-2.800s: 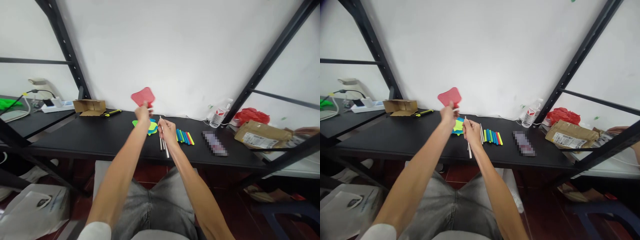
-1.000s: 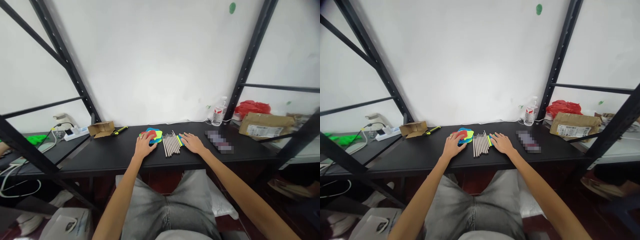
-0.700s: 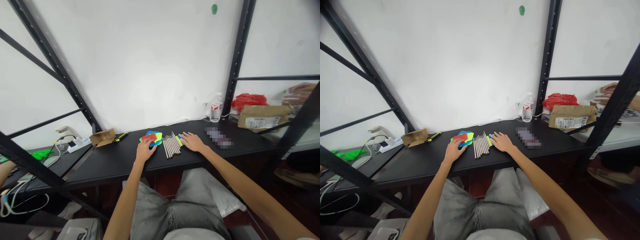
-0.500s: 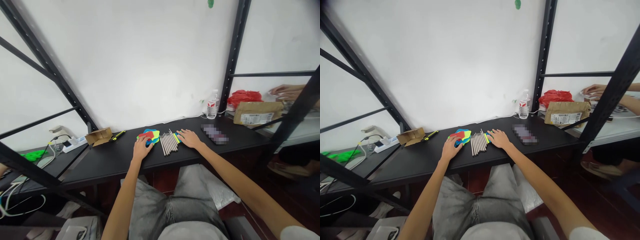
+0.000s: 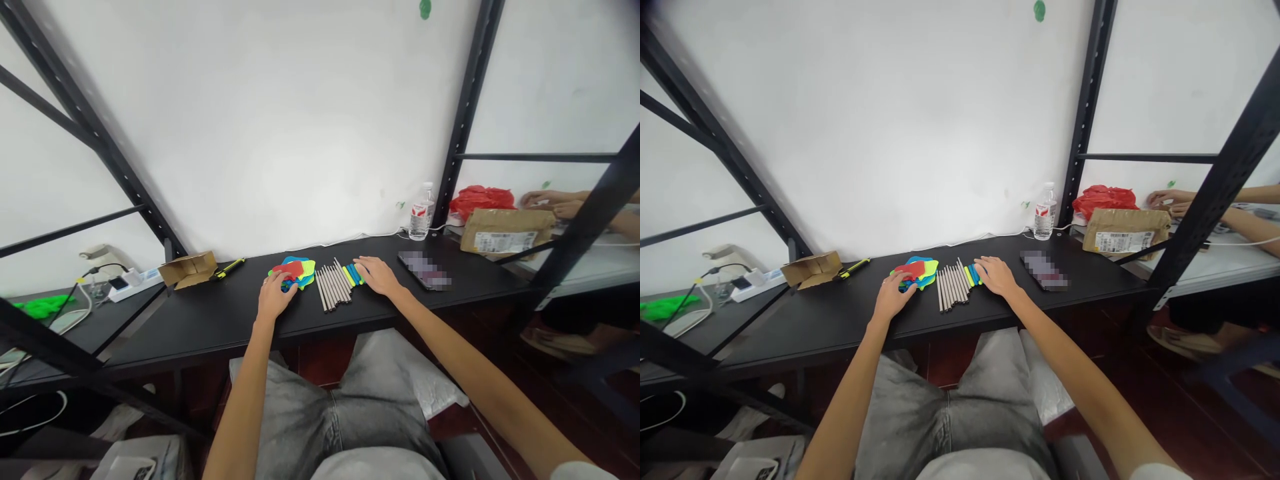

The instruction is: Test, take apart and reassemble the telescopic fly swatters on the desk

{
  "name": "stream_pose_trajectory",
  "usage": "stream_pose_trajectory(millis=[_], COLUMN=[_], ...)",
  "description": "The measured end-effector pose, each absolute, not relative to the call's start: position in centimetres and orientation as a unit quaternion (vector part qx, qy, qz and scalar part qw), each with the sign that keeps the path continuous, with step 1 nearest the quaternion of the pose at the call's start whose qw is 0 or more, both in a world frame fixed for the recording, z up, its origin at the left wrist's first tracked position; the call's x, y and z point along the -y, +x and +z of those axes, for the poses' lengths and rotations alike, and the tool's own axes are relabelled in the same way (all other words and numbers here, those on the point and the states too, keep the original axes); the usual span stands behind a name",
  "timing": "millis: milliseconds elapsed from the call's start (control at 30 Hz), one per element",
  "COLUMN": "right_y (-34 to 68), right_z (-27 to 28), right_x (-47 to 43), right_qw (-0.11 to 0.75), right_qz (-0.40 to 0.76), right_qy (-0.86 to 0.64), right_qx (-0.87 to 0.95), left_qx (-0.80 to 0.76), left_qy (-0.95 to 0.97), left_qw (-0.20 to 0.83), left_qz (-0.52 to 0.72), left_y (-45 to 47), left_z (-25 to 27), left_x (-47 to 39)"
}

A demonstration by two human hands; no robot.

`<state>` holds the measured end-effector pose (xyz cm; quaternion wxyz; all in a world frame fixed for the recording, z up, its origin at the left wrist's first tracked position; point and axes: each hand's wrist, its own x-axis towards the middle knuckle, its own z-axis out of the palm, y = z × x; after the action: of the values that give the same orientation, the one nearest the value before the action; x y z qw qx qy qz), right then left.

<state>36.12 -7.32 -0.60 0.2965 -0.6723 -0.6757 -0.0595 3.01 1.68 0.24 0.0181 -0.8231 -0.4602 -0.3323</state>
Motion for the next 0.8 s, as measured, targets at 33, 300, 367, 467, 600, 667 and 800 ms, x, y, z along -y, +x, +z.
stream_pose_trajectory(millis=[33, 300, 367, 467, 600, 667, 800], right_y=[36.4, 36.3, 35.5, 34.6, 34.6, 34.7, 34.7], right_z=[-0.6, -0.2, 0.1, 0.6, 0.7, 0.5, 0.3], right_x=[7.3, 7.8, 8.3, 8.9, 8.9, 8.8, 8.7], right_qw=[0.323, 0.321, 0.273, 0.23, 0.224, 0.238, 0.262], right_qz=[-0.057, -0.056, -0.083, -0.1, -0.099, -0.1, -0.092], right_qy=[-0.668, -0.658, -0.633, -0.588, -0.544, -0.524, -0.489], right_qx=[0.668, 0.679, 0.72, 0.769, 0.802, 0.811, 0.827], left_qx=[0.463, 0.43, 0.37, 0.267, 0.26, 0.267, 0.264], left_qy=[-0.82, -0.827, -0.863, -0.922, -0.942, -0.943, -0.944], left_qw=[0.014, 0.055, 0.061, 0.049, 0.011, 0.005, 0.017], left_qz=[-0.337, -0.357, -0.337, -0.275, -0.214, -0.2, -0.197], left_y=[3.0, 4.2, 5.9, 9.3, 12.7, 13.1, 12.8], left_z=[0.3, 1.5, 1.4, 0.8, 0.0, 0.1, 0.5], left_x=[-1.7, 1.0, 2.8, 4.9, 4.6, 3.4, 1.4])
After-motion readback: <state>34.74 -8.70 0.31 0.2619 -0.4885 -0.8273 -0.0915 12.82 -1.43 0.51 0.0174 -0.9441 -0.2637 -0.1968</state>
